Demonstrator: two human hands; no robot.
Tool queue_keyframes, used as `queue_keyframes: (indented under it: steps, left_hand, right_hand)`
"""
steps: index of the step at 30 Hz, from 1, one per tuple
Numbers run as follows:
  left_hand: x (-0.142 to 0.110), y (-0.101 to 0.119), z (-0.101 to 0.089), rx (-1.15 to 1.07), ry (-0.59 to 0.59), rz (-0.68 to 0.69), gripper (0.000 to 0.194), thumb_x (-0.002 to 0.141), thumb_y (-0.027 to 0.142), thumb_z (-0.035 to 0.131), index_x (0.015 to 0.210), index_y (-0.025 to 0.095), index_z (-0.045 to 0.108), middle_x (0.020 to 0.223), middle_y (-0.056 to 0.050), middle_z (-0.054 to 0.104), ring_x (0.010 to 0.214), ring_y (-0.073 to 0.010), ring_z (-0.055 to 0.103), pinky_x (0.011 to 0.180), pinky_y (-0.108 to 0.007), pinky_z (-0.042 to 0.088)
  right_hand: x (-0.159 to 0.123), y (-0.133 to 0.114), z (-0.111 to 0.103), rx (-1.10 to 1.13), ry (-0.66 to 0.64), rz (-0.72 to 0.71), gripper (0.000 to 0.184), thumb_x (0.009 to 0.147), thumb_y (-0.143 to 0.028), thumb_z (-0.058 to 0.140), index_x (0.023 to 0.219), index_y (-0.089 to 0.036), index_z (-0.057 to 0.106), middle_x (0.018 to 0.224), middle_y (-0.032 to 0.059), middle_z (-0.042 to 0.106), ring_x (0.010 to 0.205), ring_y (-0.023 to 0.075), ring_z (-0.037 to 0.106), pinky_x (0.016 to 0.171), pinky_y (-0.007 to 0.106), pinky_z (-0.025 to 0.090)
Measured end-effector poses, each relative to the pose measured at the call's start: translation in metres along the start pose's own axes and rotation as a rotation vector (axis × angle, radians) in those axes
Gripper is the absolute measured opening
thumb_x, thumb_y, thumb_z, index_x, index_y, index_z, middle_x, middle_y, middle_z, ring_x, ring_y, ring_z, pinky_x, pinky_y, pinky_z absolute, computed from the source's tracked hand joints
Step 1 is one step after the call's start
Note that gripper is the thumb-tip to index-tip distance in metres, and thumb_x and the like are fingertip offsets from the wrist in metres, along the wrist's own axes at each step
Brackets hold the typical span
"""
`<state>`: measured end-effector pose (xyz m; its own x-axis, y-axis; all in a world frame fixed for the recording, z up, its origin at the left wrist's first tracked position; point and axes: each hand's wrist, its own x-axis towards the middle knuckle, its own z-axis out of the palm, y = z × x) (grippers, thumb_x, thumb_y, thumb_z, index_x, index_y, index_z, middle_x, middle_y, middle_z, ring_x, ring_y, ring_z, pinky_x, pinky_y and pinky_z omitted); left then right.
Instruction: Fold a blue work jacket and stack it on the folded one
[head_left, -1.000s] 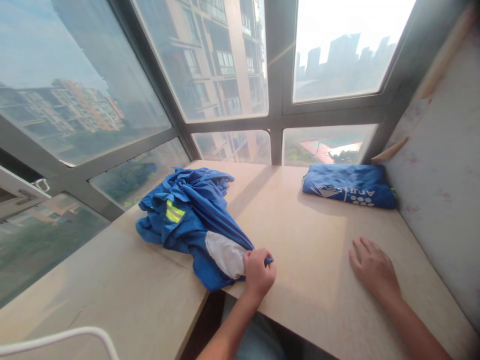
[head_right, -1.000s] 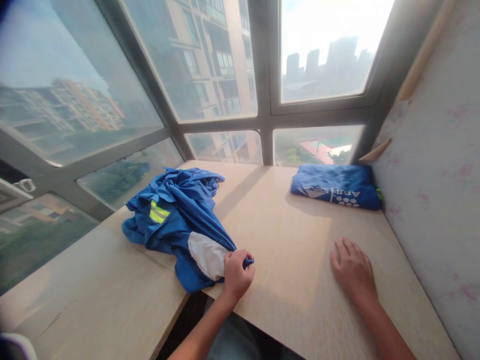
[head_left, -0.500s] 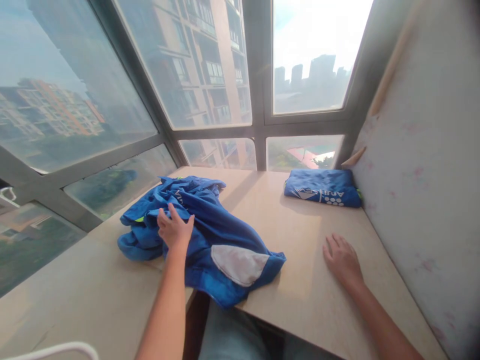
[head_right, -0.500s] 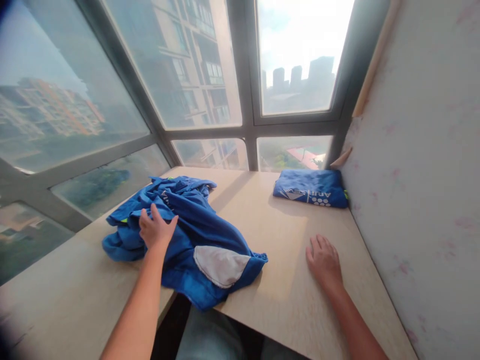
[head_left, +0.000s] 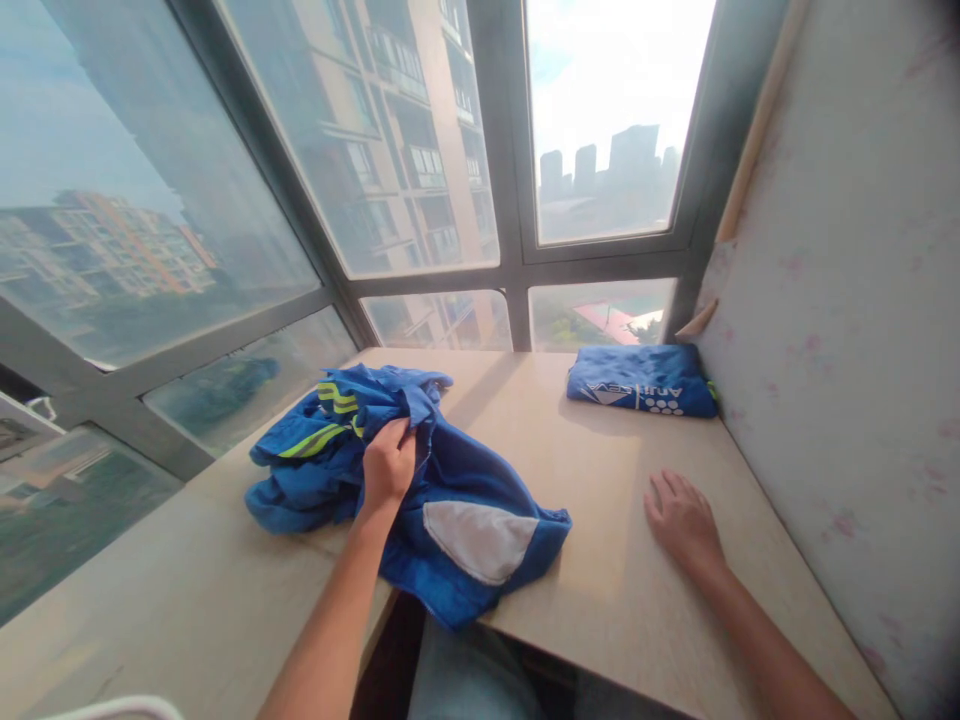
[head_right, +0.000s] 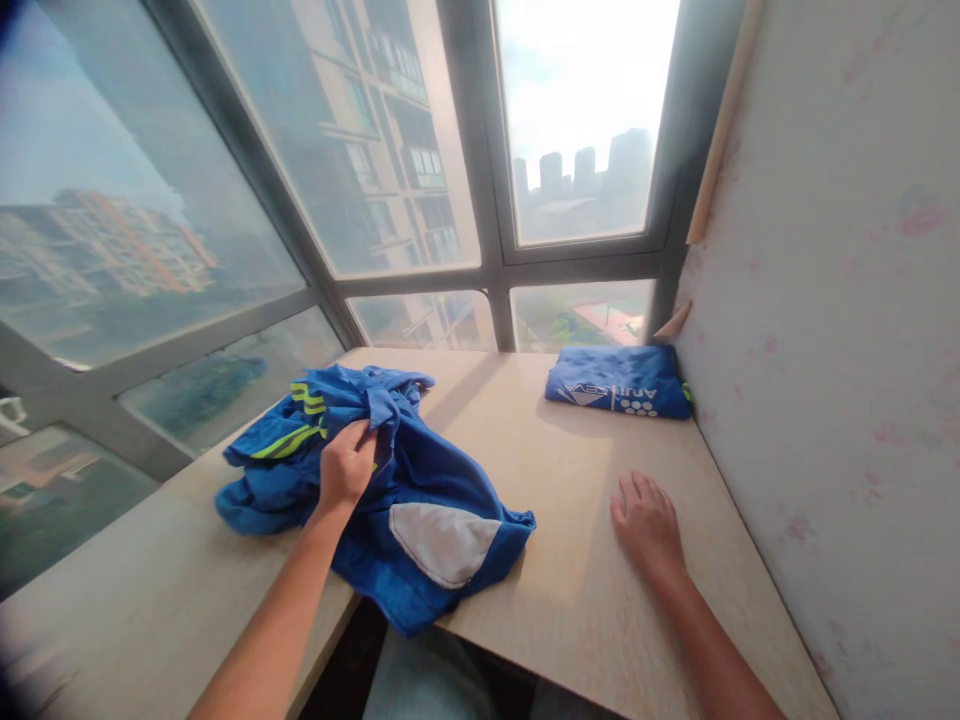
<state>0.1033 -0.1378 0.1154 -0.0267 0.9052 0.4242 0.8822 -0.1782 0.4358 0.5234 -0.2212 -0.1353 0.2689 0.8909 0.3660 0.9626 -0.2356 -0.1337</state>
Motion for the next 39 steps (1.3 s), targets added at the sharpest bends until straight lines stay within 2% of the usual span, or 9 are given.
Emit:
queue_keyframes:
  steps: [2, 5, 9, 13, 19, 23, 26, 34, 39]
  left_hand:
    - [-0.024, 0.031, 0.027, -0.183, -0.07, 0.17, 0.027, 0.098, 0.021, 0.045, 0.109, 0.02, 0.07, 0.115, -0.006, 0.07, 0.107, -0.0207, 0.064, 0.098, -0.033, 0.051]
    - [-0.088, 0.084, 0.082, -0.48, -0.367, 0.462, 0.031, 0.093, 0.015, 0.044, 0.111, 0.022, 0.069, 0.113, -0.007, 0.071, 0.103, -0.0199, 0.065, 0.091, -0.03, 0.052]
    - [-0.186, 0.126, 0.158, -0.486, -0.78, 0.831, 0.017, 0.083, 0.013, 0.056, 0.087, 0.026, 0.067, 0.088, -0.005, 0.072, 0.084, -0.0187, 0.066, 0.072, -0.027, 0.053]
    - [-0.241, 0.13, 0.199, -0.45, -0.808, 0.934, 0.008, 0.082, 0.015, 0.061, 0.084, 0.022, 0.062, 0.089, -0.004, 0.071, 0.078, -0.016, 0.064, 0.068, -0.024, 0.05]
    - [-0.233, 0.103, 0.17, -0.178, -0.571, 0.877, 0.027, 0.09, 0.032, 0.061, 0.117, 0.029, 0.062, 0.114, -0.004, 0.069, 0.104, -0.0227, 0.063, 0.092, -0.035, 0.049]
    - [-0.209, 0.054, 0.138, -0.005, -0.497, 0.527, 0.067, 0.081, 0.04, 0.072, 0.143, 0.03, 0.048, 0.145, -0.009, 0.053, 0.134, -0.0344, 0.045, 0.113, -0.056, 0.033]
    - [-0.196, 0.018, 0.131, -0.003, -0.571, 0.338, 0.088, 0.067, 0.044, 0.081, 0.145, 0.02, 0.048, 0.151, -0.016, 0.046, 0.139, -0.0387, 0.038, 0.117, -0.056, 0.03]
    - [-0.194, 0.013, 0.134, -0.065, -0.559, 0.214, 0.079, 0.069, 0.037, 0.077, 0.142, 0.019, 0.053, 0.149, -0.015, 0.048, 0.14, -0.0364, 0.038, 0.119, -0.05, 0.027]
    - [-0.197, 0.016, 0.133, -0.06, -0.543, 0.175, 0.059, 0.074, 0.022, 0.065, 0.133, 0.02, 0.062, 0.143, -0.012, 0.054, 0.136, -0.0319, 0.042, 0.117, -0.046, 0.029]
  right_hand:
    - [0.0, 0.001, 0.003, -0.003, -0.004, -0.005, 0.042, 0.095, -0.03, 0.039, 0.124, -0.011, 0.063, 0.137, 0.0169, 0.058, 0.127, 0.0293, 0.05, 0.108, 0.042, 0.036]
    - [0.001, 0.004, 0.006, 0.008, -0.009, -0.01, 0.042, 0.095, -0.031, 0.039, 0.125, -0.012, 0.063, 0.138, 0.0166, 0.058, 0.129, 0.029, 0.05, 0.108, 0.042, 0.037]
    - [0.003, 0.008, 0.005, 0.069, -0.003, -0.021, 0.04, 0.095, -0.029, 0.041, 0.123, -0.012, 0.064, 0.137, 0.0174, 0.059, 0.129, 0.0287, 0.051, 0.109, 0.043, 0.038]
    - [0.004, 0.012, 0.001, 0.181, 0.02, -0.049, 0.037, 0.095, -0.023, 0.039, 0.116, -0.012, 0.067, 0.13, 0.0165, 0.063, 0.124, 0.0259, 0.056, 0.11, 0.04, 0.039]
    - [0.003, 0.004, -0.002, 0.282, 0.097, -0.028, 0.048, 0.088, -0.015, 0.042, 0.133, -0.009, 0.058, 0.133, 0.0181, 0.061, 0.126, 0.0276, 0.055, 0.109, 0.045, 0.044]
    - [-0.002, -0.011, -0.013, 0.345, -0.026, -0.369, 0.064, 0.085, -0.004, 0.038, 0.145, -0.024, 0.05, 0.148, 0.0049, 0.052, 0.142, 0.0229, 0.041, 0.114, 0.042, 0.04]
    - [-0.008, -0.021, -0.022, 0.347, -0.136, -0.561, 0.052, 0.089, -0.008, 0.046, 0.132, -0.03, 0.062, 0.14, 0.0004, 0.06, 0.136, 0.0235, 0.047, 0.111, 0.043, 0.043]
    - [-0.061, -0.049, -0.029, 0.213, 0.07, -0.501, 0.022, 0.086, -0.002, 0.056, 0.089, -0.02, 0.068, 0.101, 0.0084, 0.07, 0.104, 0.0253, 0.065, 0.09, 0.038, 0.054]
    - [-0.103, -0.058, -0.041, 0.313, 0.107, -0.373, 0.024, 0.089, -0.004, 0.048, 0.086, -0.021, 0.064, 0.095, 0.0086, 0.069, 0.093, 0.0244, 0.066, 0.085, 0.039, 0.056]
